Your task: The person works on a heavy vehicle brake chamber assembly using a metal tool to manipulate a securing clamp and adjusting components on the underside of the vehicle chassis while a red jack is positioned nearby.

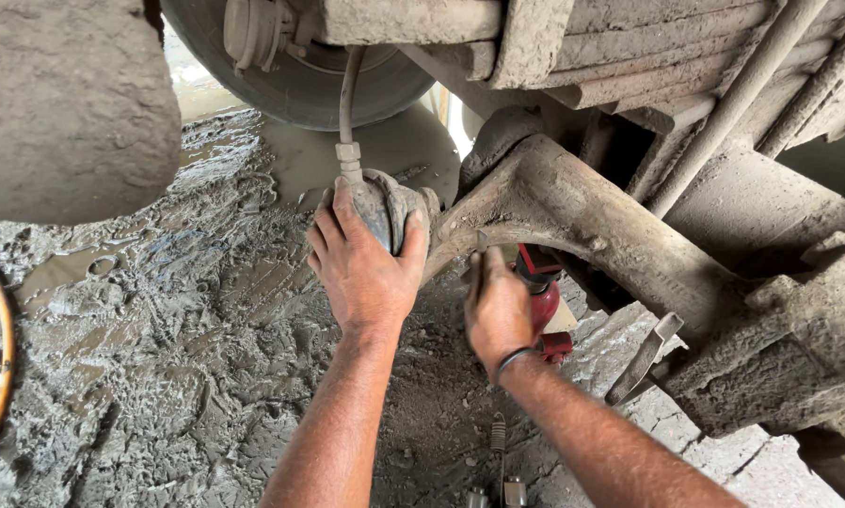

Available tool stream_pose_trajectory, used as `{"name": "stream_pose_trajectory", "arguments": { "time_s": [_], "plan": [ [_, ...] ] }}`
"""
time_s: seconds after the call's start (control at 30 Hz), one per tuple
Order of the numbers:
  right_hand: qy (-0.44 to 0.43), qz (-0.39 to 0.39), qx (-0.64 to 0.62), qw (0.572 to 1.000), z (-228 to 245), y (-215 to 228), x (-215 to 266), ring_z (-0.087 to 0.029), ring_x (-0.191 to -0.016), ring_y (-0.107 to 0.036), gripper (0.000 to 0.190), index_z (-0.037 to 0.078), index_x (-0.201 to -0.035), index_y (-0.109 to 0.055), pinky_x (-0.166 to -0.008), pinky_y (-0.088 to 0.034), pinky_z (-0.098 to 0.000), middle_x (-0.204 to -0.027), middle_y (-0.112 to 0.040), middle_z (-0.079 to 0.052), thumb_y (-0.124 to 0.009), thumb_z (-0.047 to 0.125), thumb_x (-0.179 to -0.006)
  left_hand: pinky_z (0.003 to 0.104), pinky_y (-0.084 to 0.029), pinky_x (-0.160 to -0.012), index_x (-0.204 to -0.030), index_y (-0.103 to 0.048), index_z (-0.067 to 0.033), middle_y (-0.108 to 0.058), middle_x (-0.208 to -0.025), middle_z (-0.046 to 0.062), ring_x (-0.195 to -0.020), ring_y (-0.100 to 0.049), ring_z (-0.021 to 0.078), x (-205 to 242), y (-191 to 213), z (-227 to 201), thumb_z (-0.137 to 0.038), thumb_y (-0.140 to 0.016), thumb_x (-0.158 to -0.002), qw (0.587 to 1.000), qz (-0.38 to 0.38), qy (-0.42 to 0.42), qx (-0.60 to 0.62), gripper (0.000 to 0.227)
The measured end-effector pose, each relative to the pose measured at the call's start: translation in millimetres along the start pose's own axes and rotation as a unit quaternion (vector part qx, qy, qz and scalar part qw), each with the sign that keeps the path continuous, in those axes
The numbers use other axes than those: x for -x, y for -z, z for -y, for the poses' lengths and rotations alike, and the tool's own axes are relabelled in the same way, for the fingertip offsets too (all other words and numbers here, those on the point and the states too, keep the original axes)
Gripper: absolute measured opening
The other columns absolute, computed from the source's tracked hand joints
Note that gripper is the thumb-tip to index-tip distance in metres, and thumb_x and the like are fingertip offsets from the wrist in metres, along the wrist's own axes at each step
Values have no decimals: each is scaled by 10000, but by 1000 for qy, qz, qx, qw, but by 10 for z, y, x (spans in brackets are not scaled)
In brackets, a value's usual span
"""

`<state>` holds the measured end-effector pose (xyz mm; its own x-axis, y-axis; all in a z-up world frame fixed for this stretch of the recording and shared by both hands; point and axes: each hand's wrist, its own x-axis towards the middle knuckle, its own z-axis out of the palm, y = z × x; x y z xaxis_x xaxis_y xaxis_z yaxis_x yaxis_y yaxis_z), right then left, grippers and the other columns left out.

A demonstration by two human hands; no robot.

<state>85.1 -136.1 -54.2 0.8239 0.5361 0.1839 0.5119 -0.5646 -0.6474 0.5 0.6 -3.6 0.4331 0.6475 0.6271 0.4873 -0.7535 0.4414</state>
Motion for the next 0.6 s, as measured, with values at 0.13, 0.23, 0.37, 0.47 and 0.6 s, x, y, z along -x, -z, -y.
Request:
{"name": "stream_pose_trajectory", "arguments": {
  "time_s": [0.13, 0.23, 0.37, 0.47, 0.6],
  "plan": [
    [-37, 23, -30, 999, 72, 50, -1, -256, -729, -730, 351, 56, -1298, -538, -638, -662, -419, -885, -710, -148, -451, 38, -959, 642, -451, -997, -1512, -335, 2, -487, -1364, 281, -1278, -496, 433, -17, -7, 23, -567, -694, -924, 1000, -18, -13, -10, 893],
    [5, 33, 1, 999, 72, 121, -12, -244, -720, -730, 232, 47, -1195, -573, -677, -653, -410, -838, -716, -149, -402, 103, -1048, 632, -453, -1007, -1509, -341, -3, -489, -1365, 274, -1280, -501, 420, -25, -9, -9, -582, -688, -924, 1000, -5, 6, 12, 893],
    [3, -33, -100, 994, 111, 40, 27, -317, -756, -742, 234, 27, -1168, -589, -696, -629, -468, -891, -738, -197, -424, 167, -1077, 628, -448, -1008, -1507, -345, -4, -491, -1362, 271, -1274, -500, 417, -24, 11, -13, -576, -691, -900, 1000, -4, 8, 1, 904],
    [114, 13, -7, 993, 187, -63, 62, -388, -784, -731, 275, 45, -1258, -596, -730, -595, -511, -904, -726, -257, -456, 163, -1052, 626, -449, -994, -1512, -345, -12, -493, -1363, 266, -1268, -502, 419, -18, 31, -23, -578, -689, -908, 1000, 14, 16, 6, 897],
    [5, -53, -33, 998, 317, -62, 119, -358, -707, -736, 261, 54, -1104, -675, -652, -583, -497, -792, -736, -207, -512, 249, -1045, 634, -437, -1009, -1504, -352, -9, -493, -1362, 269, -1288, -491, 435, -23, 13, -11, -577, -700, -905, 1000, -4, 4, 1, 896]
  ]
}}
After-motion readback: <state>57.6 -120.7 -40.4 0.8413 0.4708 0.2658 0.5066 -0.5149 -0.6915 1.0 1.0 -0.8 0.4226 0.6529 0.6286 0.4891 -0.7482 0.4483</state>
